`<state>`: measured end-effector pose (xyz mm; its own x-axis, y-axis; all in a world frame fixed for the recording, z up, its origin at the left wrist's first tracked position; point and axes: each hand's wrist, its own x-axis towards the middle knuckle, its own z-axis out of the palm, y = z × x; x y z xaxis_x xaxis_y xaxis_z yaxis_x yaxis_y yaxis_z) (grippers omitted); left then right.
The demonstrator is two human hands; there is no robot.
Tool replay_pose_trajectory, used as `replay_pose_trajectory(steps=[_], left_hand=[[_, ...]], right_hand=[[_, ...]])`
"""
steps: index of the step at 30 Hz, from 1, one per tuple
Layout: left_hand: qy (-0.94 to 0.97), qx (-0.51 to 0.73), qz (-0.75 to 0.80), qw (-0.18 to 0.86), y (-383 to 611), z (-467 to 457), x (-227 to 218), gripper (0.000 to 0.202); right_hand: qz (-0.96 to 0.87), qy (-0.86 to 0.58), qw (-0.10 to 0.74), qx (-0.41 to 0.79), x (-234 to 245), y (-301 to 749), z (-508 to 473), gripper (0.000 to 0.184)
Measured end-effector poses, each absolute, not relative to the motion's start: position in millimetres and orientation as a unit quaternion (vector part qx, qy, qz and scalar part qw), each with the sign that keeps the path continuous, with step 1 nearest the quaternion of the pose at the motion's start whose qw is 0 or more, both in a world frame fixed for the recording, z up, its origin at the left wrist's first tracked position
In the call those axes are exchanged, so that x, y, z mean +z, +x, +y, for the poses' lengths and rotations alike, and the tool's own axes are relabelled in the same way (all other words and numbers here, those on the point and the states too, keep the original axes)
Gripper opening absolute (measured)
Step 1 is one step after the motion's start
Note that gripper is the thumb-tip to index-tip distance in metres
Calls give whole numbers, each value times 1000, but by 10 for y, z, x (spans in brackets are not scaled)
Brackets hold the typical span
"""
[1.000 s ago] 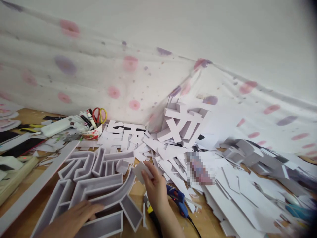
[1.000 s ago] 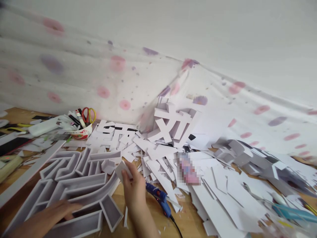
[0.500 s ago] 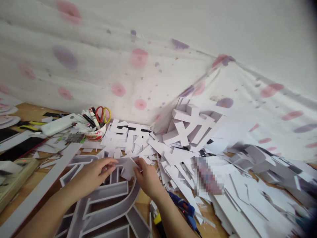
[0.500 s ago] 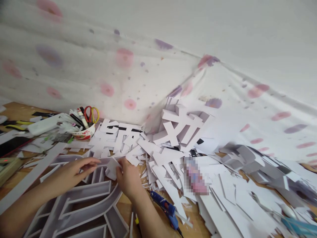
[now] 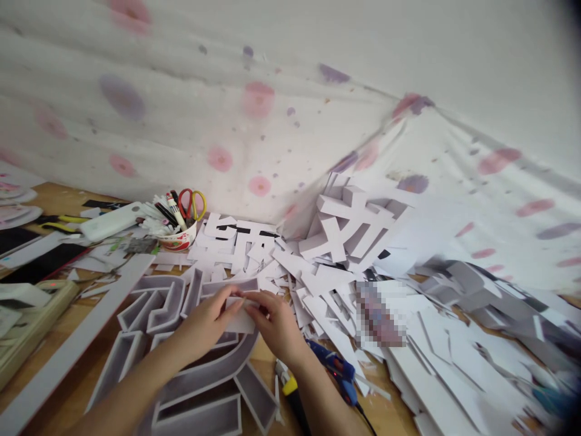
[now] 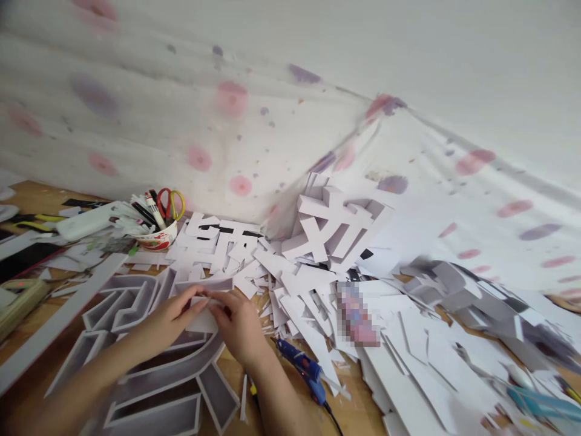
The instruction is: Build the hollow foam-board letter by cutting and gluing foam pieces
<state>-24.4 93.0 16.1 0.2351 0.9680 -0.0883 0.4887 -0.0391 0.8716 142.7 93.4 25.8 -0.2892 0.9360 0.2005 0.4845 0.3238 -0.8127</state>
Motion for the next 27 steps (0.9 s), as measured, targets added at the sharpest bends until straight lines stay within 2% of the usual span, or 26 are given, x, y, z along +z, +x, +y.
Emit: replay_pose_trajectory(steps=[7, 13, 20, 23, 27], left_hand=[[537, 380, 540, 525, 17, 737, 72, 37], [549, 354, 412, 635, 77, 448, 128, 45], [522, 353, 467, 620, 359, 131, -106, 47], [476, 408, 488, 607, 460, 51, -181, 48], [415, 473, 487, 606, 501, -25, -241, 56]], right_hand=[[-619, -543, 412, 389, 80, 1581, 688, 26], [-602, -533, 430, 410, 45, 1822, 439, 19], [-591, -518, 442, 433, -63, 1959, 168, 24], [-589, -554, 437, 393, -151, 2071, 16, 32], [-678, -604, 348, 233, -340, 2271, -237, 29]])
